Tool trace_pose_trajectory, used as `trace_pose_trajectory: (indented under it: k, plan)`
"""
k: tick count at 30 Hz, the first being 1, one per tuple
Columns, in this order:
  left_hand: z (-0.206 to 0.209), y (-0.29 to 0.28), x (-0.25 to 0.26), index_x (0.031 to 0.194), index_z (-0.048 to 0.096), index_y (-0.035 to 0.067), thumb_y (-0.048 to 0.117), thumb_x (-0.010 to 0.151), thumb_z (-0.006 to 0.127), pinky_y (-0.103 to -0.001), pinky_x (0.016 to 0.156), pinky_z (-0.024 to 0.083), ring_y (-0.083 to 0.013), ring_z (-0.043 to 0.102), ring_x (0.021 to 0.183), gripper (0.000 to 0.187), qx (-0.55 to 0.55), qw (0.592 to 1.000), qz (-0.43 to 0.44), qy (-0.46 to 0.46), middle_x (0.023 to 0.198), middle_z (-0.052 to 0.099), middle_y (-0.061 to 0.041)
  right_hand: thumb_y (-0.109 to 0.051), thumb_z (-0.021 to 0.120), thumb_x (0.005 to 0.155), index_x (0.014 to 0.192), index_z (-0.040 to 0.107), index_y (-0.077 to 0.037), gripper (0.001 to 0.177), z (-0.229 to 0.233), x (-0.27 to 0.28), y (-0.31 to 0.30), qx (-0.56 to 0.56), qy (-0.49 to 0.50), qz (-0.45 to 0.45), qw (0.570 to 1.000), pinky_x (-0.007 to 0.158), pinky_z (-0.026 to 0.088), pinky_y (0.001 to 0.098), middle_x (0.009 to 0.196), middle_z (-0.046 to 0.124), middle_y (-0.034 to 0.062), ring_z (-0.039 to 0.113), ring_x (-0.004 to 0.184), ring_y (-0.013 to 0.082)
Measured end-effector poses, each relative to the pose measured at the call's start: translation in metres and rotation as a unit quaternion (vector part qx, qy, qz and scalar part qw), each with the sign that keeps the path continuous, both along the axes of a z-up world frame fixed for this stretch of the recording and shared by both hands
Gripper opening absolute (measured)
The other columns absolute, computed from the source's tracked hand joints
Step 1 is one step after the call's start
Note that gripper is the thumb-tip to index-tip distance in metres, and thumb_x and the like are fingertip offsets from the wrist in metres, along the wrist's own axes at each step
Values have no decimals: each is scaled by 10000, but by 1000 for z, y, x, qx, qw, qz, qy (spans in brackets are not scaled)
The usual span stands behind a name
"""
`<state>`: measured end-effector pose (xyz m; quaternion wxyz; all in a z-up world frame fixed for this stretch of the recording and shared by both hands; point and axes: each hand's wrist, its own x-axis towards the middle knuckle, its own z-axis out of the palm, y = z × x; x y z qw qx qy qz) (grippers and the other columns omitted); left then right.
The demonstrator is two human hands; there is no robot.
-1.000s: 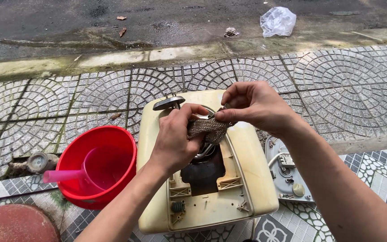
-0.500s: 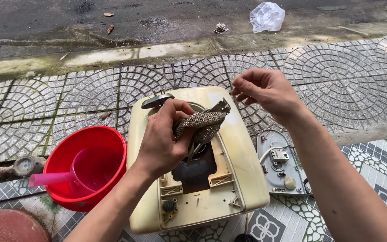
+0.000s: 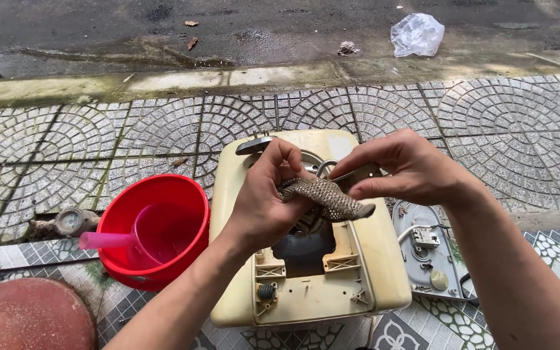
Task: A person is dismantling a water heater to remove and clean the heating element and filter assembly.
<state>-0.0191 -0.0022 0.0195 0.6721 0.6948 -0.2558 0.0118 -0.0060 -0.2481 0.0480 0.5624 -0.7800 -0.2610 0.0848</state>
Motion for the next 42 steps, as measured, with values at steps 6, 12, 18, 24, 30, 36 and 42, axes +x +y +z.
trace_pose_trajectory:
  k: [6, 12, 18, 24, 30, 36, 42]
  plan:
    - [-16, 8, 8, 1029, 475, 121, -114, 812, 722, -250, 736, 542, -147, 649, 798, 405, -160, 971, -156, 90, 838, 741, -131, 67, 765, 773, 1009, 778, 113, 241, -16, 13, -9, 91, 30, 31, 995, 770, 651, 412, 853, 809, 244, 782, 819, 261]
    - [-6, 12, 6, 961, 470, 126, -49, 825, 778, -211, 657, 500, -114, 614, 730, 380, -191, 964, -158, 100, 792, 699, -101, -18, 790, 811, 893, 765, 108, 153, -48, 21, -8, 135, 60, 124, 981, 771, 607, 417, 779, 777, 185, 724, 773, 247]
    - [-14, 10, 2, 947, 490, 80, -42, 835, 782, -199, 633, 509, -114, 650, 732, 336, -294, 935, -133, 150, 828, 731, -131, -85, 781, 848, 887, 803, 94, 184, -67, 21, 2, 110, 134, 205, 963, 705, 613, 438, 721, 794, 209, 748, 679, 284]
    - [-12, 32, 22, 1015, 616, 68, 45, 802, 851, -335, 703, 618, -229, 731, 780, 318, -431, 890, -64, 130, 882, 748, -161, -152, 746, 906, 861, 667, 61, 232, -71, 25, -3, 414, 96, 218, 878, 762, 576, 533, 682, 610, 182, 637, 772, 358]
    - [-31, 34, 36, 1075, 649, 64, 68, 875, 796, -337, 630, 644, -198, 734, 748, 248, -382, 902, 118, 162, 866, 719, -91, -153, 656, 1016, 1098, 675, 74, 242, -71, 35, 12, 237, 108, -213, 942, 817, 613, 447, 814, 706, 190, 709, 770, 256]
    - [-44, 34, 31, 1253, 518, 64, 161, 904, 777, -334, 704, 617, -180, 634, 833, 445, -211, 915, 290, 187, 988, 645, -101, -144, 687, 1010, 1077, 716, 11, 171, -74, 20, 52, 123, 5, -279, 952, 832, 609, 386, 843, 741, 135, 722, 835, 199]
    - [-88, 21, 6, 1270, 616, -37, 93, 810, 701, -519, 983, 566, -500, 601, 1219, 485, 294, 941, 99, -136, 1293, 603, -274, -179, 730, 967, 1013, 770, -90, 108, -98, 30, 69, -87, -199, -211, 953, 807, 608, 420, 860, 758, 103, 770, 853, 275]
